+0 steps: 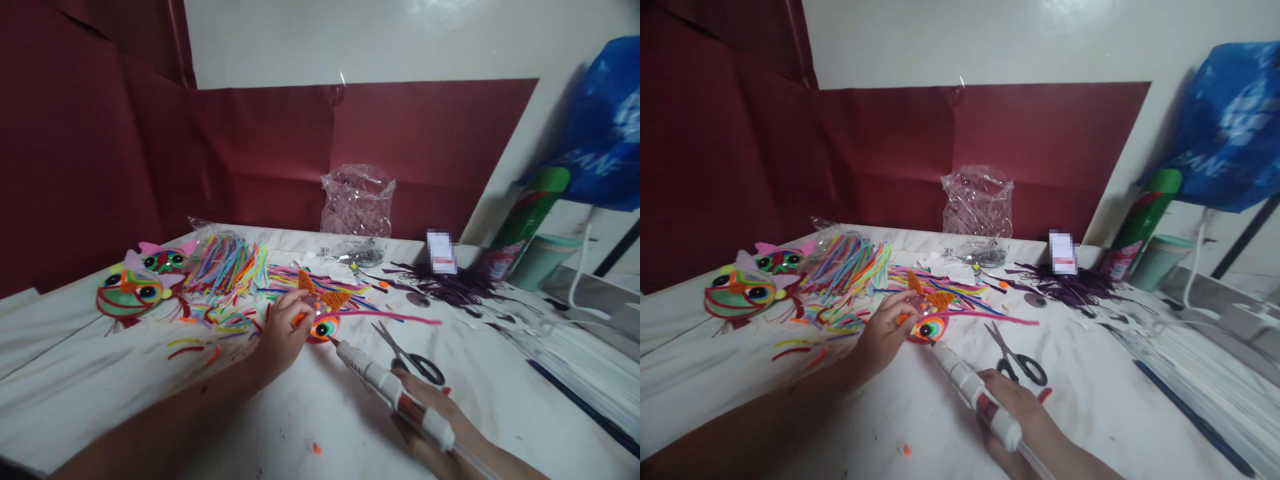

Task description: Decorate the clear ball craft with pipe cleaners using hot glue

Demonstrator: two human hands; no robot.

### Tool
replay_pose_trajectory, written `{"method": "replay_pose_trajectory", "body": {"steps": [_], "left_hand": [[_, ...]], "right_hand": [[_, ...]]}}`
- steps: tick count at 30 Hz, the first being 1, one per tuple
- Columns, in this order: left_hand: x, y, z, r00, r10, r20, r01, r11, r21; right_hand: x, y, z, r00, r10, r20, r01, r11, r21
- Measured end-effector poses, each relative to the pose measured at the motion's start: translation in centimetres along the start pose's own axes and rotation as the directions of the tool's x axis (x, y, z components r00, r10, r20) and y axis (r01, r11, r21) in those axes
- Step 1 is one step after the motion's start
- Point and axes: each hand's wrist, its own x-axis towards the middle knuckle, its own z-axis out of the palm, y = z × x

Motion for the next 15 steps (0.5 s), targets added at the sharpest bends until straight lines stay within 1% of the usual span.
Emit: {"method": "replay_pose_trajectory", "body": {"steps": [2,6,8,12,15], "left_hand": [[-0.02,0.13,0.04,1.0,0.001,0.004,-0.001,1.0,0.001],[-0.11,0.07,0.41,1.0,-0.008,-0.013,0.008,1.0,-0.007],[-0.1,-0.01,0.55,0.999,-0.029,-0.019,0.028,0.999,-0.021],[-0.06,0.0,0.44,0.997,-0.074,-0.005,0.074,0.996,-0.059],[-0.03,0.13,0.17,0.997,-0.077,0.027,0.079,0.99,-0.114]], "right_hand": [[0.07,-0.28,0.0,0.999,-0.02,-0.031,0.022,0.998,0.067],[-0.13,-0.18,0.0,0.997,-0.034,-0.069,0.043,0.99,0.135],[-0.2,-0.03,0.08,0.997,-0.036,-0.067,0.047,0.983,0.179],[0.03,-0.2,0.13,0.999,0.016,-0.044,-0.006,0.975,0.224],[0.49,-0.87,-0.42,0.998,0.053,-0.026,-0.044,0.962,0.268]]}}
